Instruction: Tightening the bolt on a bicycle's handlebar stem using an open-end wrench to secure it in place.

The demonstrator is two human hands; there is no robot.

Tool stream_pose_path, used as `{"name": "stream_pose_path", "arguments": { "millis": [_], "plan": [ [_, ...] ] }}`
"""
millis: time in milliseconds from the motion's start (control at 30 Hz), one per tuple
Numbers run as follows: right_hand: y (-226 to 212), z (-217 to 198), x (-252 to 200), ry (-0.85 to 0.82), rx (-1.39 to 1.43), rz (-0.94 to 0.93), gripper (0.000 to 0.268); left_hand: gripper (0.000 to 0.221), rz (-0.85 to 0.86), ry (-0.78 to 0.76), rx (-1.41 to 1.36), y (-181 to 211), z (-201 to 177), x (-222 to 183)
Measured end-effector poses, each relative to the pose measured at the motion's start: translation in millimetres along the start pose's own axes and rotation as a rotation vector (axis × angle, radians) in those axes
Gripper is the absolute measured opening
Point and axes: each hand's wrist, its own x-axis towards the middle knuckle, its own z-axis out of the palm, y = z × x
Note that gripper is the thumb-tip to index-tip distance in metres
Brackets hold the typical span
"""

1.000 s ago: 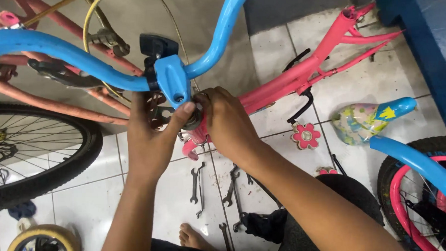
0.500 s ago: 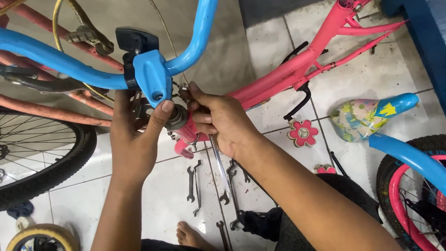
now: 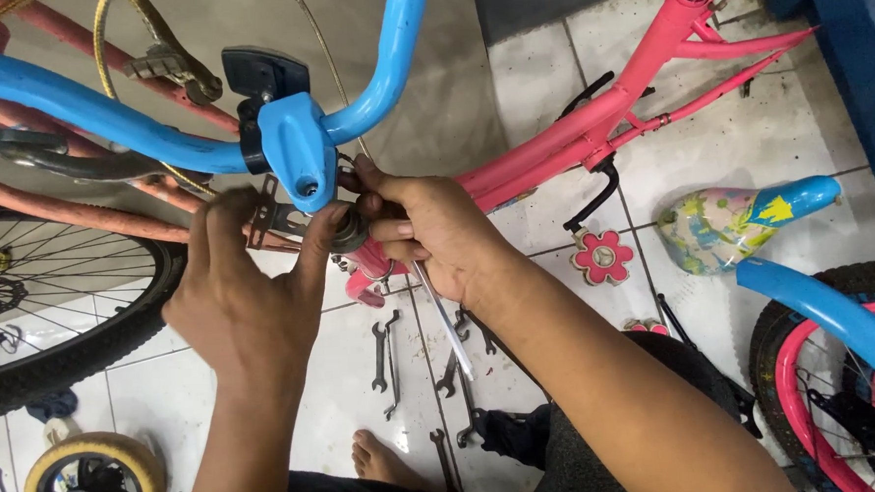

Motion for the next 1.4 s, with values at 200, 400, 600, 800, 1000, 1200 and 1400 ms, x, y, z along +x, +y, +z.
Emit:
{"name": "stream_pose_path", "arguments": {
  "millis": [200,400,600,800,1000,1200,1400],
  "plan": [
    [-6.0,5.5,-3.4,0.026,-0.063,0.044,0.022,0.053,0.232,0.255,0.199,-4.9,7.5,0.4],
    [-8.5,2.7,1.0,-0.001,-0.176,0.055,0.027,0.023,0.474,0.172,0.206,-8.5,23.3,-4.3],
    [-8.4,3.6,0.3,-0.034,-0.144,0.092,0.028,0.03,0.5,0.012,0.048,0.1,7.9,-1.2],
    [-11.7,-0.3,-3.6,-0.029,-0.139,0.072,0.028,0.037,0.541,-0.09,-0.08,-8.8,14.9,-7.1],
    [-16.7,4.6,-18.6,0.063,-0.397,-0.082,0.032,0.034,0.467,-0.038,-0.215,0.5,9.1,-0.9],
    [-27.8,2.1,-38.6,-0.031,-0.495,-0.01,0.02,0.028,0.428,0.059,-0.126,8.1,14.3,-2.0],
    [-30.1,13.2,-50.8,0.116,-0.703,0.065,0.029,0.006,0.357,0.115,-0.222,18.9,3.3,6.2]
  ]
}}
